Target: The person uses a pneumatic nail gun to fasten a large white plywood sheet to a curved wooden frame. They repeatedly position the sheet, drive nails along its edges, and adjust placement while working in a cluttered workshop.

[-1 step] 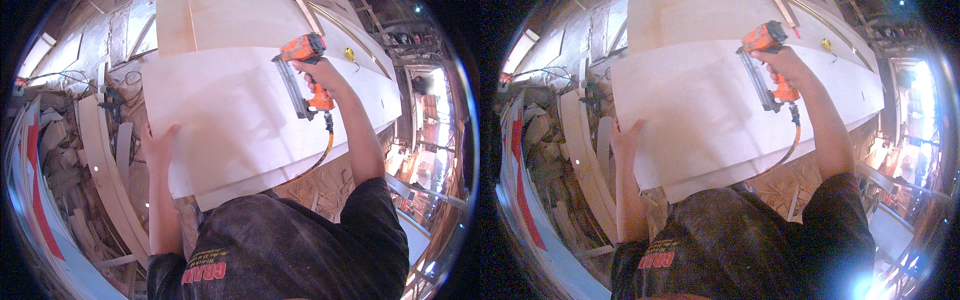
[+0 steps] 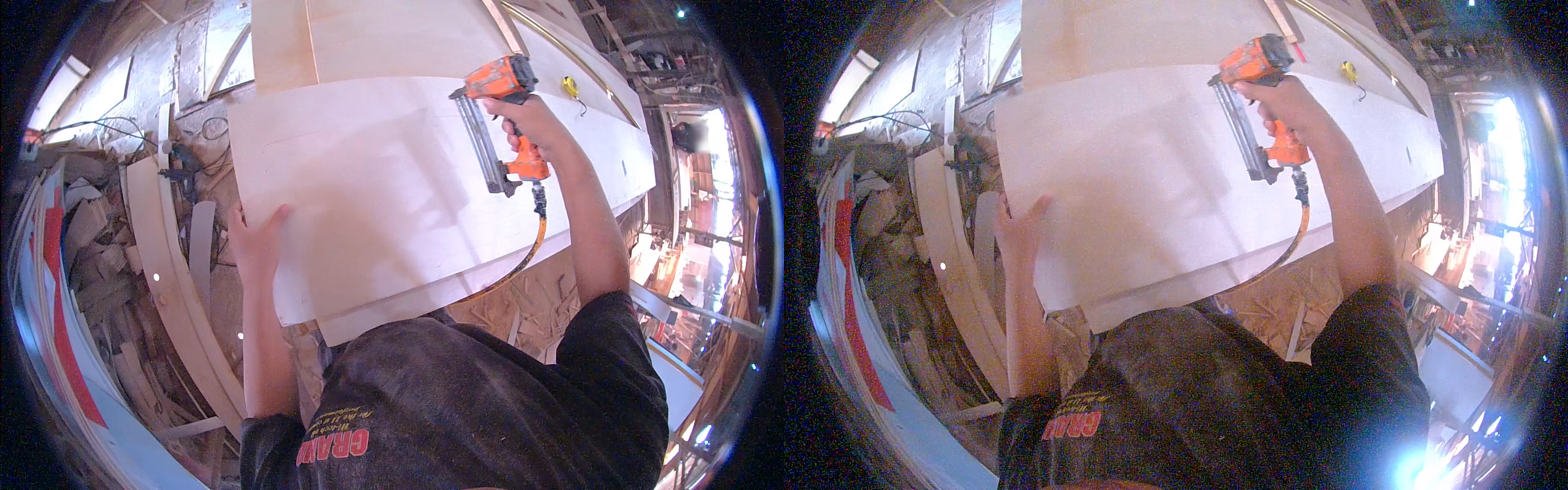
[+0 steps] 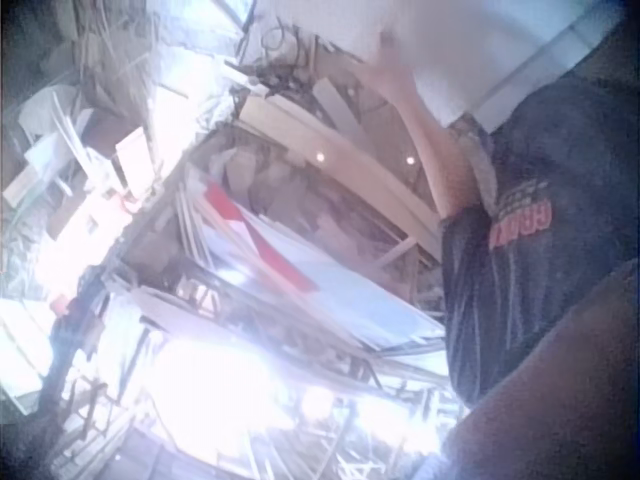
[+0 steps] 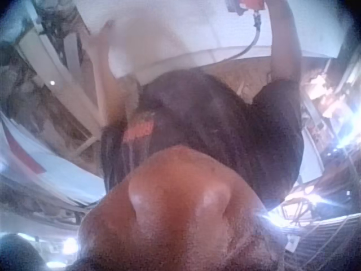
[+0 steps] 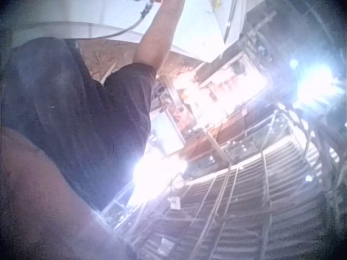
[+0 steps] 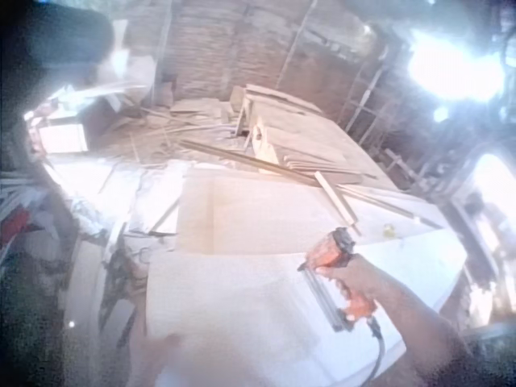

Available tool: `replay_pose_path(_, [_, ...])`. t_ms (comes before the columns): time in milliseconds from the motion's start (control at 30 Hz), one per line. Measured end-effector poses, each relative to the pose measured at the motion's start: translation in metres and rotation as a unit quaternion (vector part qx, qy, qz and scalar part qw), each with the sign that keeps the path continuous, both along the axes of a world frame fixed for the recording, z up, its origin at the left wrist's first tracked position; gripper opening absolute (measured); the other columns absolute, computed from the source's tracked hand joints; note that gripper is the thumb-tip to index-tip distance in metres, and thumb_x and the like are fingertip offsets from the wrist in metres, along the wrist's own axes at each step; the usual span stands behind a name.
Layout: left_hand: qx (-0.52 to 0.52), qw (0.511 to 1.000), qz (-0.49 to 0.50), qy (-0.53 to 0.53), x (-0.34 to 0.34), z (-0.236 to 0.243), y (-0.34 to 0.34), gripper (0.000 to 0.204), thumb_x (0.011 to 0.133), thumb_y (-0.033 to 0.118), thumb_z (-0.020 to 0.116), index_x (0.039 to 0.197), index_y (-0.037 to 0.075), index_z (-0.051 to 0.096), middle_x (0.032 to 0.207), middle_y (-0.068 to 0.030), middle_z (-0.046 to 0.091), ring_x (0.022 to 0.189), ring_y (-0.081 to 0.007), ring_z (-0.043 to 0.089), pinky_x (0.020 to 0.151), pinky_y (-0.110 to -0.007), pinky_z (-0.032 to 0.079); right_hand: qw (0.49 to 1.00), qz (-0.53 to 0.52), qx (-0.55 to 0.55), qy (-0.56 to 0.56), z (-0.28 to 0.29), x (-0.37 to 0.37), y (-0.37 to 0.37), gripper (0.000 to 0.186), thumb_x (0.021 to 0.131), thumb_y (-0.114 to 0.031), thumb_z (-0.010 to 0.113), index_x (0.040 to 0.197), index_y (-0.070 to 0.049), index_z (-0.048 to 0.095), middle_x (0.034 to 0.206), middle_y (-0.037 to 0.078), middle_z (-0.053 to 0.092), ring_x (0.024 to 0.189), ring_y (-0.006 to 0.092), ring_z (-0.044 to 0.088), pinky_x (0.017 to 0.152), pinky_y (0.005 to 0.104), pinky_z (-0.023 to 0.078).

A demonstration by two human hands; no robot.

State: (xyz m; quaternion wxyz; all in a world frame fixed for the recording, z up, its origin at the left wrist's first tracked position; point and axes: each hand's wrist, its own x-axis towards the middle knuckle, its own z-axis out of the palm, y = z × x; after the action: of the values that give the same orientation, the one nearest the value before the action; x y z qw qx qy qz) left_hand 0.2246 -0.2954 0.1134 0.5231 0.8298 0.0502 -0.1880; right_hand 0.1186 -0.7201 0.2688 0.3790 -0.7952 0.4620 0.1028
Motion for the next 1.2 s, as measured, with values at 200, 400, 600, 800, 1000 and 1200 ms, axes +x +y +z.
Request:
replay_pose_path(200, [-0.027,0.999,-0.005,0.020,0.001,0.000,0.001,0.064,0.081,0.016,0.090,0.129,-0.005,0.054,0.121,-0.0164,0.068,0.108,-0.0220,0.067,0.095,-0.035,0.053,0.995,-0.016,0.092,-0.045,0.002,-0.017,-0.005,0.040,0.090,-0.042,0.079,0.101,-0.006,0.068,0.060,-0.005,0.051,0.043,0.0073,0.048,0.043,0.0244,0.038])
replay_pose_path(400, [-0.011,1.000,-0.012,0.007,0.000,0.007,-0.001,0.064,0.081,0.017,0.090,0.129,-0.004,0.053,0.119,-0.0147,0.068,0.106,-0.0212,0.067,0.094,-0.035,0.053,0.988,0.022,0.149,-0.041,-0.009,0.004,0.022,0.041,0.088,-0.042,0.082,0.099,-0.005,0.071,0.059,-0.002,0.052,0.044,0.0103,0.049,0.044,0.0281,0.040])
replay_pose_path(600, [-0.008,1.000,-0.013,-0.016,-0.004,0.012,-0.005,0.064,0.080,0.024,0.092,0.127,-0.003,0.057,0.117,-0.0144,0.070,0.105,-0.0242,0.067,0.094,-0.037,0.053,0.986,0.076,0.144,-0.028,-0.007,0.021,0.037,0.041,0.088,-0.043,0.081,0.096,-0.005,0.070,0.060,-0.001,0.053,0.045,0.0106,0.051,0.044,0.0295,0.043])
replay_pose_path(800, [0.011,0.999,-0.026,-0.019,-0.004,0.005,0.001,0.066,0.081,0.025,0.091,0.129,-0.003,0.055,0.120,-0.0168,0.068,0.110,-0.0258,0.065,0.098,-0.039,0.051,0.989,0.091,0.112,-0.007,-0.010,0.029,0.045,0.040,0.089,-0.043,0.081,0.091,-0.006,0.068,0.060,-0.001,0.053,0.046,0.0113,0.054,0.045,0.0308,0.045])
replay_pose_path(1000, [-0.008,1.000,-0.026,-0.014,-0.005,0.005,0.008,0.067,0.081,0.024,0.091,0.128,-0.003,0.053,0.122,-0.0179,0.067,0.112,-0.0259,0.065,0.099,-0.039,0.050,0.990,0.111,0.083,0.026,-0.003,0.035,0.062,0.048,0.087,-0.048,0.081,0.099,-0.003,0.067,0.060,-0.003,0.049,0.045,0.0090,0.051,0.044,0.0276,0.041])
replay_pose_path(1200, [0.007,1.000,-0.024,-0.018,-0.007,0.006,0.010,0.066,0.081,0.024,0.091,0.128,-0.003,0.053,0.118,-0.0180,0.068,0.109,-0.0262,0.066,0.096,-0.039,0.051,0.991,0.112,0.066,0.022,-0.001,0.038,0.071,0.038,0.090,-0.040,0.079,0.087,-0.004,0.066,0.058,0.000,0.052,0.044,0.0116,0.052,0.044,0.0313,0.045])
